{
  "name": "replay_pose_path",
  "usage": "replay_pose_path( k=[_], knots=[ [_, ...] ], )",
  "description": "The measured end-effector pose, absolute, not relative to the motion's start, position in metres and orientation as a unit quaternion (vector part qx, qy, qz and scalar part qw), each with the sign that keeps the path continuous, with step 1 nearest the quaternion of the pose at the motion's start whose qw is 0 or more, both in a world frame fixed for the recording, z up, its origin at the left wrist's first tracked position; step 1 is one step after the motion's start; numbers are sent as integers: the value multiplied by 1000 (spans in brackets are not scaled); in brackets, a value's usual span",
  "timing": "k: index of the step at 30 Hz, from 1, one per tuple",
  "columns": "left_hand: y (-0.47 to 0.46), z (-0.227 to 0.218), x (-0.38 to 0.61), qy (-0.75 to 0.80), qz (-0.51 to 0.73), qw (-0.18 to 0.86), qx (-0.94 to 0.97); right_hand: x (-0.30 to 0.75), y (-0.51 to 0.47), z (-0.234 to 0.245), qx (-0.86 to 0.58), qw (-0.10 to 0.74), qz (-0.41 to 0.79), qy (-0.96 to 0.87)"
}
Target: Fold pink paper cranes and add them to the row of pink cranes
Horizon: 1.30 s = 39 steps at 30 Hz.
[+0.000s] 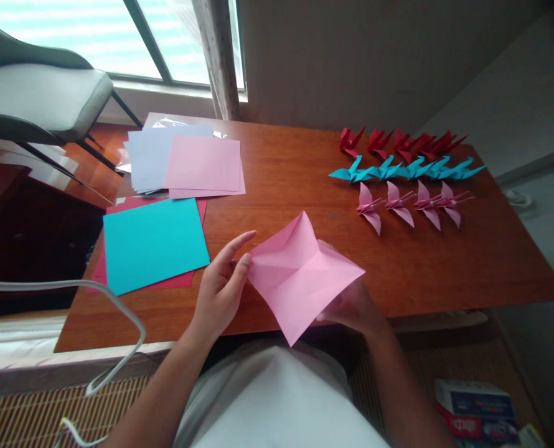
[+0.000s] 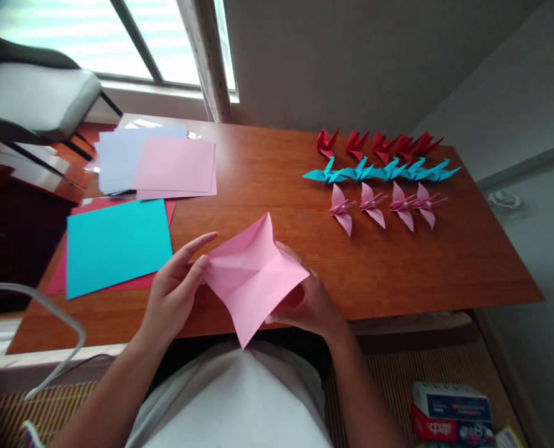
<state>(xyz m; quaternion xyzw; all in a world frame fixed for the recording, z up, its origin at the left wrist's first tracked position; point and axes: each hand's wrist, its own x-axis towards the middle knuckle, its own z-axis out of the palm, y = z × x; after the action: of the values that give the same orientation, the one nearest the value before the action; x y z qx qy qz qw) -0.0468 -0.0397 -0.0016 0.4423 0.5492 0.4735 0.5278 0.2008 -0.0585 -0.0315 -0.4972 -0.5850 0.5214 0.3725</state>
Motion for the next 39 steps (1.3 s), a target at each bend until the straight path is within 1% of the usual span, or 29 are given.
replay_pose_path(
  k=[4, 9, 16, 24, 30, 39],
  knots=[
    [-43, -3, -44, 561, 466, 506, 460, 205, -60, -27, -482, 386, 545, -567],
    [-44, -4, -44, 562, 464, 489, 480, 203, -56, -19, -493, 391, 530, -568],
    [-45, -4, -42, 549, 478, 480, 488, 197, -55, -18, -459, 429, 589, -508],
    [-48, -1, -37, 545, 511, 497, 442, 203, -58, -26, -453, 457, 544, -538],
    [-48, -2, -38, 564, 516, 471, 441, 196, -58, -23, -504, 483, 500, -513],
    [-48, -6, -38, 570, 497, 462, 464, 180, -50, -11, -554, 463, 430, -542]
  ],
)
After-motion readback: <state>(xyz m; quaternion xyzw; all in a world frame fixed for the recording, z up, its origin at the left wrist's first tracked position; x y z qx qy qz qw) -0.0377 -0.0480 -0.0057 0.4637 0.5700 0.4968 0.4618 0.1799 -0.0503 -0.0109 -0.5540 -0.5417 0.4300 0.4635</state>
